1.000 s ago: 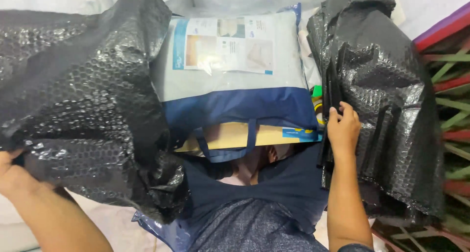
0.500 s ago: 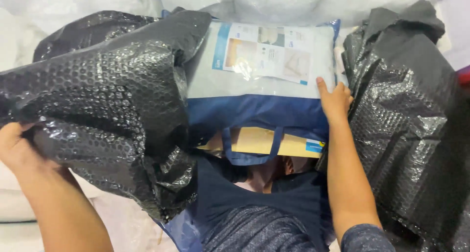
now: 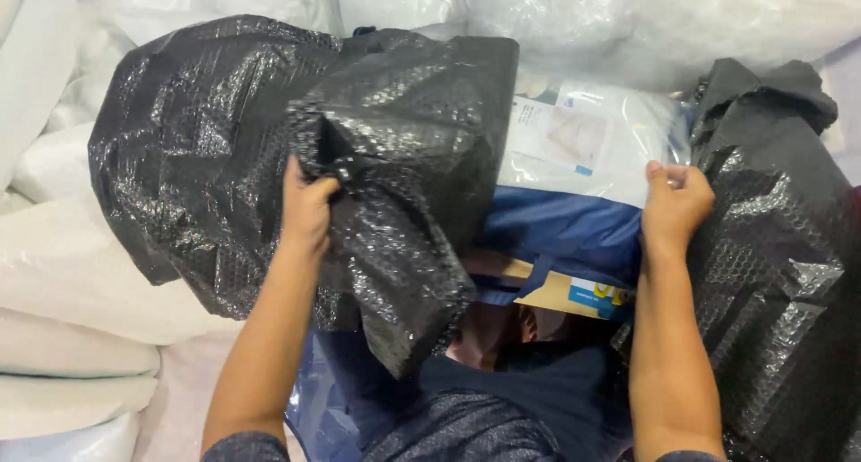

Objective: The person is putting a pillow into a blue protective bag and then wrapping it in black bubble wrap for shipping.

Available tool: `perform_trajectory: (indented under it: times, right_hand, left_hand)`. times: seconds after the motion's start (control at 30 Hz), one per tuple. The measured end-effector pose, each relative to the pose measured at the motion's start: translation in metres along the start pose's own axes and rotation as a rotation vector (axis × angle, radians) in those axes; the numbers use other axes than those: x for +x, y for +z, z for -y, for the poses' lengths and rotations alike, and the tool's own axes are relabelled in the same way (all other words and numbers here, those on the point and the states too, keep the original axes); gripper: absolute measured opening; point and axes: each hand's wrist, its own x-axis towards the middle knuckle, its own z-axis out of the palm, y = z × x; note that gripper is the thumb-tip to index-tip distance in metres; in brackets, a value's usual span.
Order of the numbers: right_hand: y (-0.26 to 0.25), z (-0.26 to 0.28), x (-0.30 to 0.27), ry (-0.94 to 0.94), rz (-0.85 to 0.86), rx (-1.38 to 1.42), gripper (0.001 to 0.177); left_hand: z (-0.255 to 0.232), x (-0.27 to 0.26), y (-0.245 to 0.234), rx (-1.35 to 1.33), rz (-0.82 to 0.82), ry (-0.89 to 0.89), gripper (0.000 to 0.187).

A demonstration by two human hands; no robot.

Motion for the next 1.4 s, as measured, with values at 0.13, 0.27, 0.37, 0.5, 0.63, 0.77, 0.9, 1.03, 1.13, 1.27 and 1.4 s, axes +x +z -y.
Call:
perform_trajectory:
  times: [0.13,0.27,0.37,0.5,0.63,0.77,0.9,1.03,1.13,1.27,1.4]
  right_hand:
    - [-0.032,0.055,-0.004,-0.077,-0.082,0.242,0.008]
    - [-0.061,0.102,-0.007,-0.031,-0.151,0.27,0.008]
    - [-0.075,0.141,-0.018,-0.054,-0.197,0.373,0.01]
    - [-0.08,0.167,-0.019,-0.109,-0.234,0.43,0.01]
    - [-0.086,0.209,-0.023,-0.134,-0.264,0.514,0.012]
    - [-0.091,0.226,-0.018,-0.222,-0.297,0.501,0.022]
    - [-0.11,0.21,-0.007,-0.388,-0.316,0.334,0.023]
    - [-0.119,0.19,0.007,-0.496,-0.203,0.06,0.01]
    - [-0.116,0.185,0.013,-0.494,-0.235,-0.065,0.014]
    - [-0.11,0.193,0.022,-0.534,-0.219,-0.16,0.025]
    - [-0.112,0.133,0.051,-0.578,-0.201,-0.215,0.024]
  left_hand:
    - [0.035,0.005,0.01,-0.057,0.111,-0.051,0.056]
    - [0.061,0.012,-0.004,-0.075,0.115,-0.113,0.062]
    - [0.059,0.01,-0.007,-0.128,0.073,-0.137,0.059]
    - [0.073,0.025,-0.026,-0.135,0.093,-0.115,0.062]
    - [0.069,0.025,-0.03,-0.136,0.069,-0.07,0.055]
    - [0.054,0.02,-0.035,-0.052,0.096,0.016,0.042]
    - [0.056,0.027,-0.054,0.156,0.146,0.217,0.024]
    - [0.064,0.044,-0.067,-0.131,0.08,-0.14,0.046]
    - [0.055,0.046,-0.057,-0.117,0.065,-0.161,0.045]
    - [0.046,0.04,-0.044,-0.187,0.086,-0.208,0.046]
    - [0.038,0.031,-0.033,-0.292,0.157,-0.2,0.053]
